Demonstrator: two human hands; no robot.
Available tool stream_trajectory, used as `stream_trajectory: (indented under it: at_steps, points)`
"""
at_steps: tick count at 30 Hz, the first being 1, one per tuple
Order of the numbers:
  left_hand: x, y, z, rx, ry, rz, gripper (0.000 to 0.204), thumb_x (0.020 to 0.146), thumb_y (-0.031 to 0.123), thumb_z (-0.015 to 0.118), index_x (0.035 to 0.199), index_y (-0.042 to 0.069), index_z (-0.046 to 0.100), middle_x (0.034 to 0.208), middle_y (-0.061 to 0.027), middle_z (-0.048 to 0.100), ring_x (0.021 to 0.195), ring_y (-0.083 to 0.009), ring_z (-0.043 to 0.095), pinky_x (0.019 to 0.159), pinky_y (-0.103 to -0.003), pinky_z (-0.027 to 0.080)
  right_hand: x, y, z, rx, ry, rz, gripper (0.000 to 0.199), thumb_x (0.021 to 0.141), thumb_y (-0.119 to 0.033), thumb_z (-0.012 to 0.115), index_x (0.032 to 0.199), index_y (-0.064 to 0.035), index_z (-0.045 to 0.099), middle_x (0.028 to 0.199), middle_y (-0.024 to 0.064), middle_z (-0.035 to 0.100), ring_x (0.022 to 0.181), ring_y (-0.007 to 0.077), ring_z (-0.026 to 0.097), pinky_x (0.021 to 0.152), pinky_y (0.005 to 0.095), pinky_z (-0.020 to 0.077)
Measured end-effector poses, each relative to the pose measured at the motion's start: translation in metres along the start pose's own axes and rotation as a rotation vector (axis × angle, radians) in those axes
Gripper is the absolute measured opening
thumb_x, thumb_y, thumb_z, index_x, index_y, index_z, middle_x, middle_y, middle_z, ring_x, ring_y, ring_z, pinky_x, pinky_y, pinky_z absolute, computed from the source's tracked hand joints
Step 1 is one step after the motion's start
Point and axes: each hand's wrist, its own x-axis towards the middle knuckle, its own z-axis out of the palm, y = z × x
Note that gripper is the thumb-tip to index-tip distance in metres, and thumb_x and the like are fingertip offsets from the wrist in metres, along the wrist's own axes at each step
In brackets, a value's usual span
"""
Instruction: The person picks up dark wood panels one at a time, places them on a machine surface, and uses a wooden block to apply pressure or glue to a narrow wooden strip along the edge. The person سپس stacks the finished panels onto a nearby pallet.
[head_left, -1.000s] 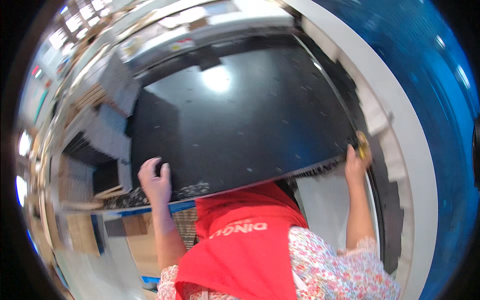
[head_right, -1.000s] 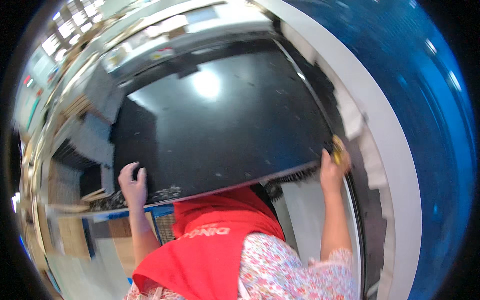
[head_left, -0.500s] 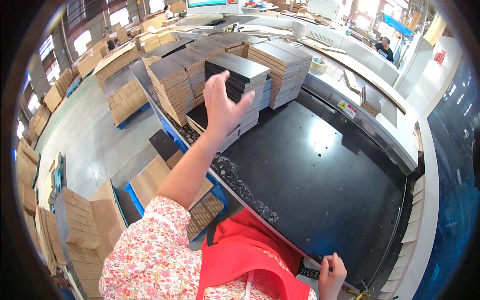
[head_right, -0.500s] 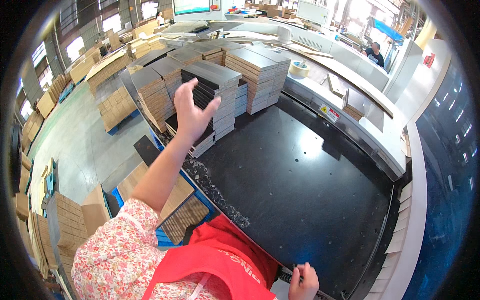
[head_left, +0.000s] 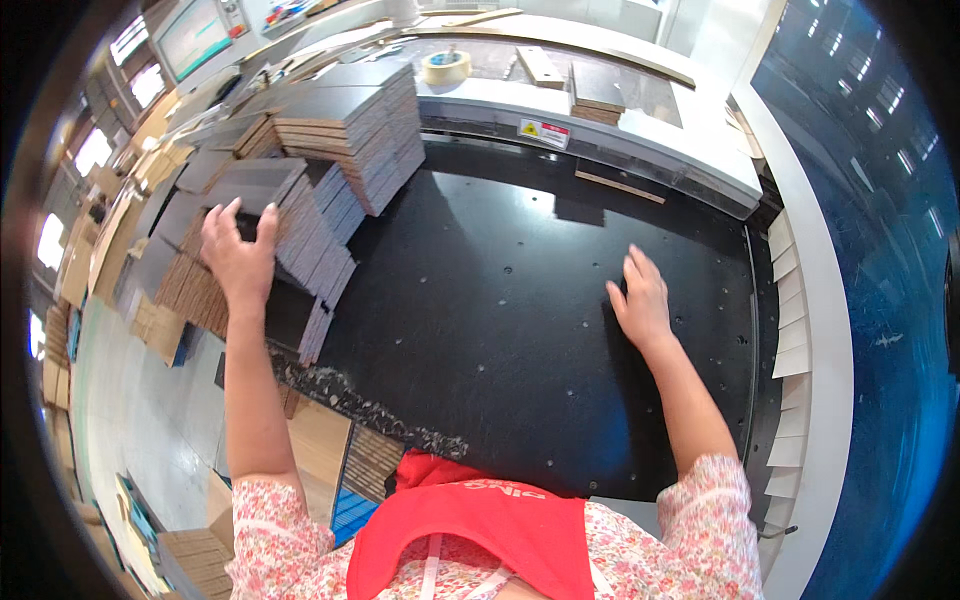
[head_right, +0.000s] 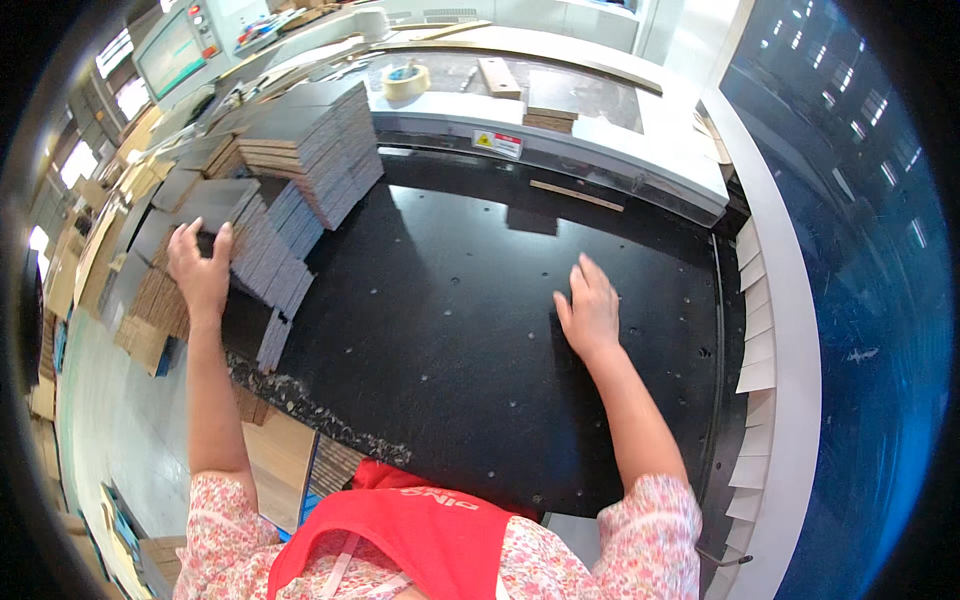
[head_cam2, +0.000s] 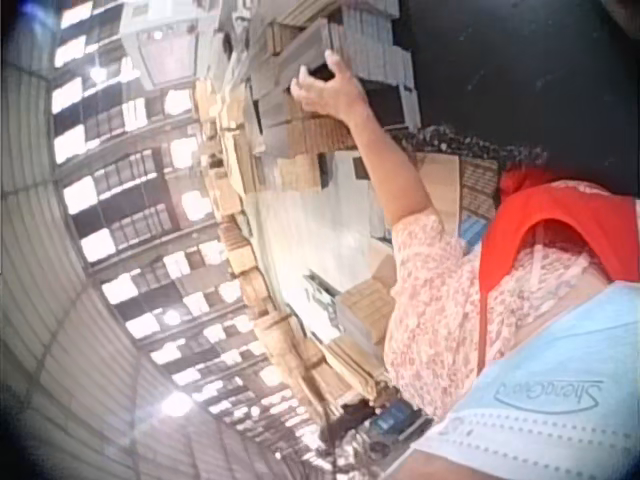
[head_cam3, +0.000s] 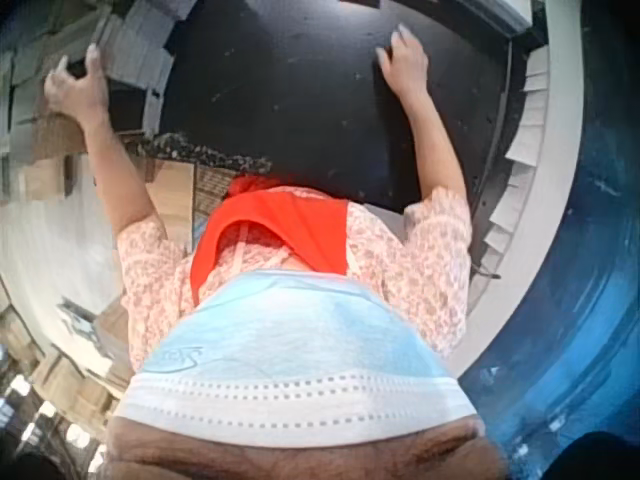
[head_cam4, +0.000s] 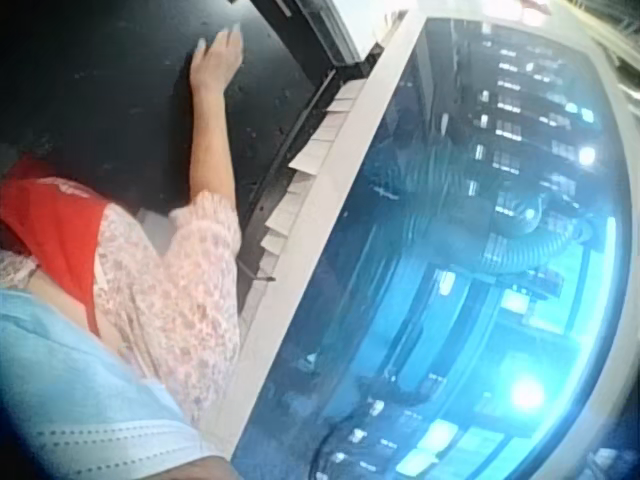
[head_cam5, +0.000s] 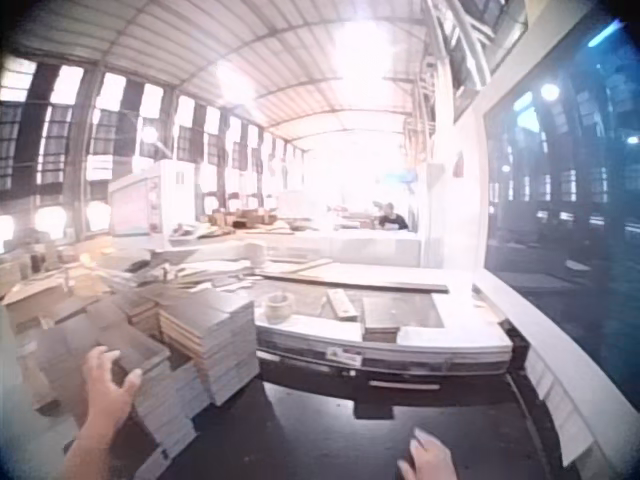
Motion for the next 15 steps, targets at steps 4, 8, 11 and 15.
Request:
stream_trajectory:
  at_steps: [4,8,11,15]
  points:
    - [-0.004,0.002,-0.004,-0.002,-0.081,0.002,0.061,0.092,0.049,0.065,0.135,0.007,0.056,0.148,-0.0165,0.046,0.139,-0.0347,0.038,0.117,-0.047,0.025,0.073,0.051,0.048,-0.263,0.037,-0.007,0.054,0.088,-0.03,0.071,0.132,-0.0025,0.058,0.152,0.0148,0.044,0.143,0.0286,0.039,0.112,0.0453,0.0349]
    - [-0.001,0.004,-0.019,0.046,-0.121,0.041,0.062,0.095,0.051,0.062,0.137,0.007,0.054,0.149,-0.0158,0.046,0.14,-0.0346,0.036,0.118,-0.047,0.024,0.133,0.066,0.072,-0.404,-0.035,0.037,0.049,0.092,-0.035,0.064,0.133,-0.0078,0.058,0.152,0.0088,0.045,0.143,0.0237,0.039,0.113,0.0493,0.0329]
    - [-0.008,0.003,-0.026,0.021,-0.074,0.06,0.063,0.097,0.048,0.06,0.141,0.005,0.049,0.15,-0.0178,0.044,0.141,-0.0348,0.036,0.117,-0.047,0.024,0.142,0.07,0.081,-0.348,-0.068,0.064,0.043,0.094,-0.033,0.061,0.131,-0.0116,0.06,0.15,0.0077,0.048,0.14,0.0216,0.043,0.113,0.0512,0.0328]
    - [-0.061,-0.025,-0.054,-0.092,0.0,-0.133,0.065,0.095,0.042,0.066,0.143,0.003,0.046,0.147,-0.019,0.044,0.138,-0.0354,0.038,0.116,-0.046,0.027,0.115,0.032,0.066,-0.227,-0.04,-0.125,0.037,0.091,-0.028,0.065,0.122,-0.0079,0.065,0.138,0.0076,0.06,0.132,0.0238,0.052,0.113,0.0482,0.0347]
